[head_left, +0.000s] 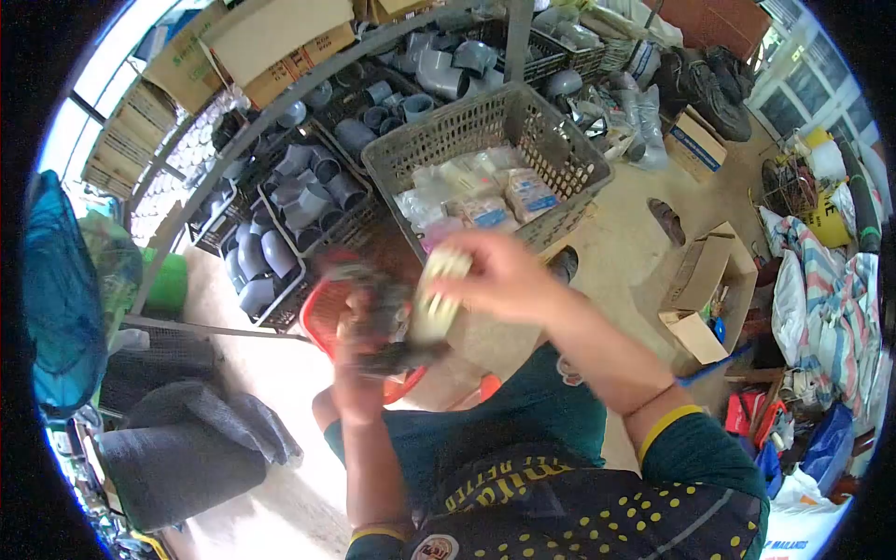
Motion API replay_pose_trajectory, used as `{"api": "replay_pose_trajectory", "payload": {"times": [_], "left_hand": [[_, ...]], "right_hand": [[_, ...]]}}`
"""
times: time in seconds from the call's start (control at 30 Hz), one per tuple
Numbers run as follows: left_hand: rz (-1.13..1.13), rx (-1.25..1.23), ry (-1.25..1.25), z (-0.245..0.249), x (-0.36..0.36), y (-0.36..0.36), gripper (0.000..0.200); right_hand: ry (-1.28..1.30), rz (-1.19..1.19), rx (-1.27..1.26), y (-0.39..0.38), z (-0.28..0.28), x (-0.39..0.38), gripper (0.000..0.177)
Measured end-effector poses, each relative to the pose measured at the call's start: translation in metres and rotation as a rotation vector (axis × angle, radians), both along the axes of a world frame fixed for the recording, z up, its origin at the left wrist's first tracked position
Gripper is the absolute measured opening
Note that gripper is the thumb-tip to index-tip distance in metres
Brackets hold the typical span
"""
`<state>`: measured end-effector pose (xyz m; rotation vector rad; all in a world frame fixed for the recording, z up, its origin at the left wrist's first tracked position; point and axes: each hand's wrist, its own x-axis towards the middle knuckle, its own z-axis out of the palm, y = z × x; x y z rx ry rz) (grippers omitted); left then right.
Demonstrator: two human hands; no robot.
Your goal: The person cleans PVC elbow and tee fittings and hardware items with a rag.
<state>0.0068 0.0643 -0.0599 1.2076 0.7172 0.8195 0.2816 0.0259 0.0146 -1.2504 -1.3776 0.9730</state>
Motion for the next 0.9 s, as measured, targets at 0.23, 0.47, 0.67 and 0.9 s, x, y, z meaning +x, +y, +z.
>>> {"api": "replay_pose_trajectory", "payload": {"times": [0.23,0.47,0.67,0.9], "left_hand": [[-0.164,0.166,-0.117,0.053,0.002,-0.058,0.098],[0.048,0.437,-0.044,0.063,0.009,-0.085,0.110],[0.245,0.872,0.404,0.087,0.008,-0.096,0.092],[-0.111,0.189,0.208,0.085,-0.034,-0.092,0.073]], "right_hand": [[0.380,0.022,0.108,-0.061,0.014,-0.062,0.034],[0.625,0.021,0.143,-0.083,0.041,-0.072,0.035],[0.294,-0.098,0.251,-0.103,0.046,-0.095,0.034],[0.359,0.145,0.324,-0.091,0.029,-0.111,0.043]]}}
